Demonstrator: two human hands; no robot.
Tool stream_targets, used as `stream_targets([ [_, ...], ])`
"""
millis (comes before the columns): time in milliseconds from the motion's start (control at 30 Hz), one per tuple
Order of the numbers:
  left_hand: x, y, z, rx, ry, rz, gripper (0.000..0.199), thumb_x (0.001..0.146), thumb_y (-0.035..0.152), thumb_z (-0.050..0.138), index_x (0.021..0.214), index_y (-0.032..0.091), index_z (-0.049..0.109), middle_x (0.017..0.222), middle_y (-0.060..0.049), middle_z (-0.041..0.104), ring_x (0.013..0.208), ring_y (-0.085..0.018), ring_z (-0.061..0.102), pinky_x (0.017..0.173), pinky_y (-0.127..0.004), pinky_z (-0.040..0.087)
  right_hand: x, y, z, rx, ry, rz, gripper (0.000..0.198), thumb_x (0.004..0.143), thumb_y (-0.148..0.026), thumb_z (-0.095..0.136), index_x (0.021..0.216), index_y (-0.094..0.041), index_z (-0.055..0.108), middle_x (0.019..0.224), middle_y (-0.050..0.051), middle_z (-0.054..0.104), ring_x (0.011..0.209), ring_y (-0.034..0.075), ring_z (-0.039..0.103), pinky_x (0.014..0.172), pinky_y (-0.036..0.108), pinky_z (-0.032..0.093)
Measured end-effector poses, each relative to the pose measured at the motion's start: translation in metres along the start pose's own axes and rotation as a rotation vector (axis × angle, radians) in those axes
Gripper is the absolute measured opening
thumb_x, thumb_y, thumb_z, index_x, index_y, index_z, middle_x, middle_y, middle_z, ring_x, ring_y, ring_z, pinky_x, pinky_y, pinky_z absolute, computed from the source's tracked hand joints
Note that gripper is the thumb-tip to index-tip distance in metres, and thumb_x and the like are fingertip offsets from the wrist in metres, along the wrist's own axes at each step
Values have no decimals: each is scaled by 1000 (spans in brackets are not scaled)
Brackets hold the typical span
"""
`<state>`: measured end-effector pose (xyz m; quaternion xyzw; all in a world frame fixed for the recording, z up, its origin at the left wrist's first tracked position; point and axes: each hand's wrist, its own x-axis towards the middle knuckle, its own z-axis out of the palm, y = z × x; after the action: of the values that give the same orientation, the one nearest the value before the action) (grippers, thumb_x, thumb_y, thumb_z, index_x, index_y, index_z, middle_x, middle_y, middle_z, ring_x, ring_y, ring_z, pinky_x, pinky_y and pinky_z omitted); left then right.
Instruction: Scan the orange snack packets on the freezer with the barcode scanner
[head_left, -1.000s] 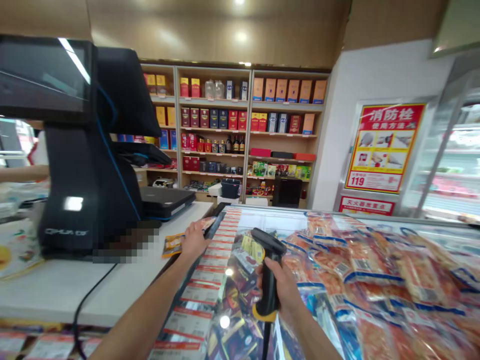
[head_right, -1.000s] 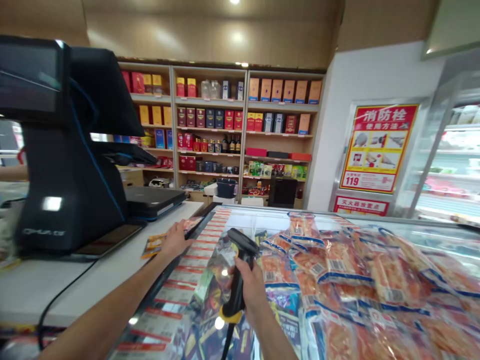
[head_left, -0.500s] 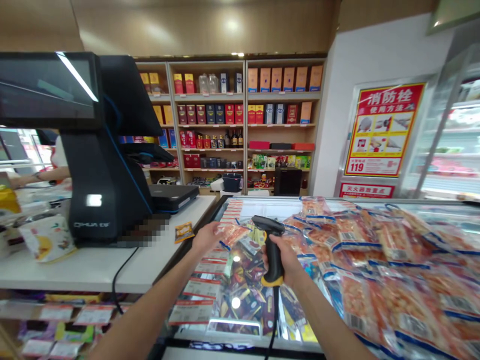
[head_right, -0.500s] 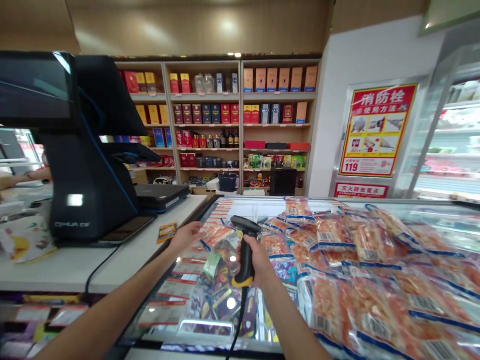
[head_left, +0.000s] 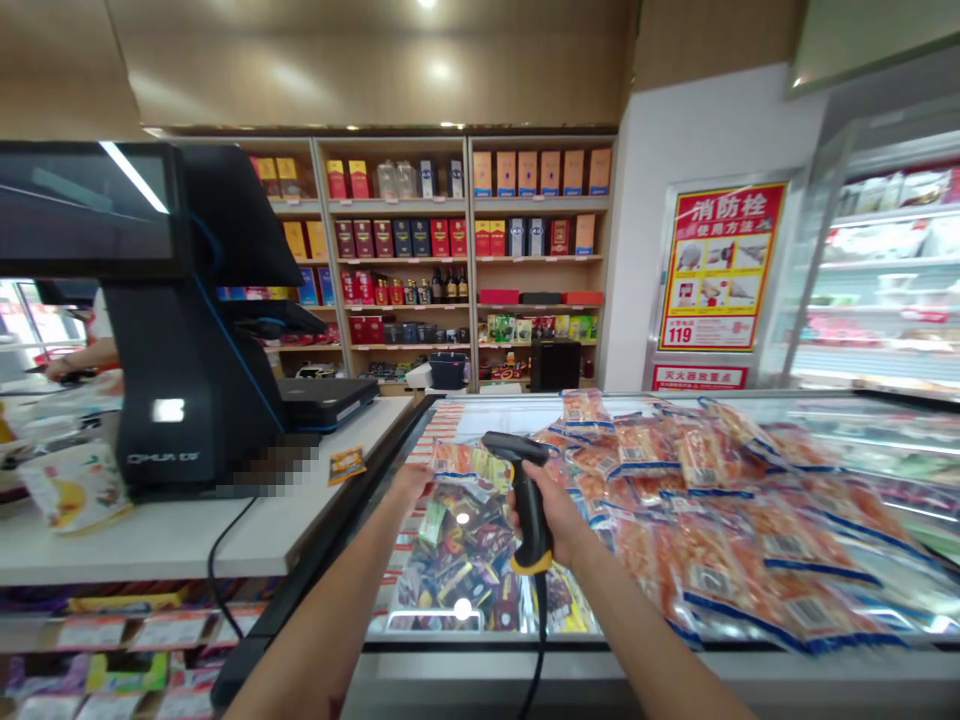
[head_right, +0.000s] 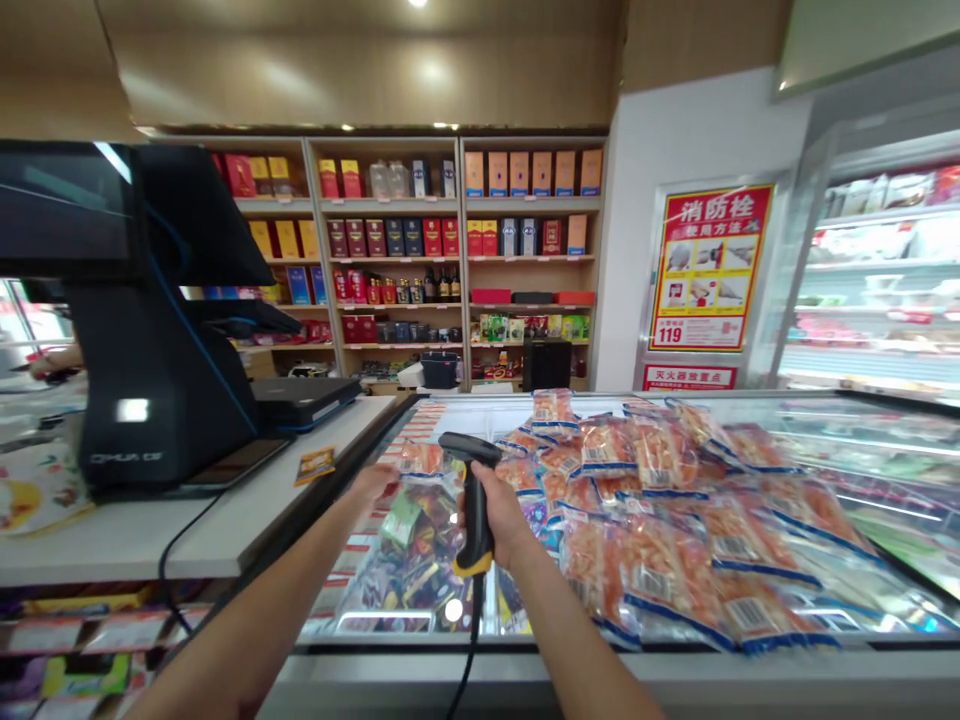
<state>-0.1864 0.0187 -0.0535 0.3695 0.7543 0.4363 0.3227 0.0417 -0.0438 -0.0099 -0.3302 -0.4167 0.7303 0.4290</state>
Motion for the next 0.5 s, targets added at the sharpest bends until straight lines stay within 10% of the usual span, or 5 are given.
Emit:
stream_targets([
  [500, -18, 27, 26, -417, 18, 129, 30, 78, 28, 46, 105, 15, 48, 103, -6, 53, 85, -16, 54, 70, -36, 46, -20, -3, -3, -65, 19, -86, 31, 68, -45, 48, 65, -15, 47, 47, -2, 54, 34, 8, 47, 33, 18, 35],
])
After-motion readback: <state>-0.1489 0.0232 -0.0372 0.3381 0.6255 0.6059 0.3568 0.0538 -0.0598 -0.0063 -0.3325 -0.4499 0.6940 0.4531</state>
